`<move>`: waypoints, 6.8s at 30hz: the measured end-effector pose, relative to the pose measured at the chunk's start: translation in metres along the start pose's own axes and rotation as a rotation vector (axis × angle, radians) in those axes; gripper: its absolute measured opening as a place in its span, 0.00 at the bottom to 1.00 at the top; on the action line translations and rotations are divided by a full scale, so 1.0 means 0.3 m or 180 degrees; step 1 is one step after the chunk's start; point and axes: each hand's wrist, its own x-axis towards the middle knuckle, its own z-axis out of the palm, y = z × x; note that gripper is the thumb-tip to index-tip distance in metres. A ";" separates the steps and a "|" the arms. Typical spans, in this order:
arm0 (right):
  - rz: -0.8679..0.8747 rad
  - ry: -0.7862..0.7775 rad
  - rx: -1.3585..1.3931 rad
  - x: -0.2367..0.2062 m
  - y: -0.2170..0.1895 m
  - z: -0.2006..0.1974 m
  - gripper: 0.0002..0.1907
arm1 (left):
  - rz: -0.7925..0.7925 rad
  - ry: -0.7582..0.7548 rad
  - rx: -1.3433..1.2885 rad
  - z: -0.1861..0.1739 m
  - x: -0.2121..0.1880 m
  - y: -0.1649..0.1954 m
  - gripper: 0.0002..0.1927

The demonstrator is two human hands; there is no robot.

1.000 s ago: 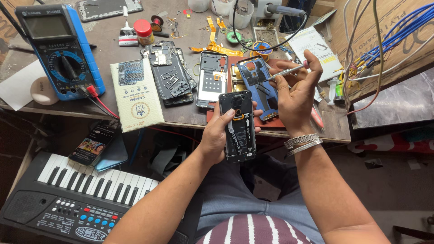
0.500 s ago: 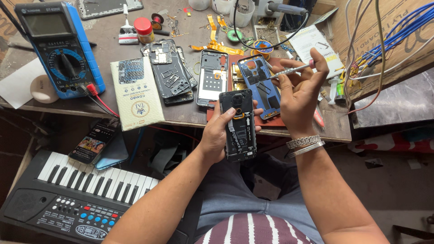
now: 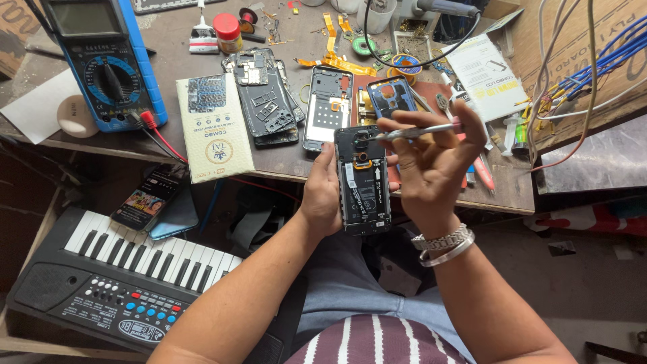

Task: The person repairs a disassembled smartphone at a cluttered workbench. They use a screwdriver to work on the phone's internal components, then align and press the back cover onto the phone body, press along its edges, and finally hold and operate the reassembled phone.

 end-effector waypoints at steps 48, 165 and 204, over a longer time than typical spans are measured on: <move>-0.0185 -0.0245 0.0161 -0.007 0.021 0.069 0.34 | -0.0335 0.0819 0.0179 -0.008 0.002 -0.001 0.32; -0.0835 -0.0372 -0.1083 0.118 -0.109 0.066 0.14 | 0.0036 0.0725 0.0814 -0.008 0.010 -0.021 0.30; 0.0335 0.0563 0.0177 -0.028 0.010 -0.116 0.41 | -0.0016 0.0371 0.0533 0.060 0.005 0.032 0.34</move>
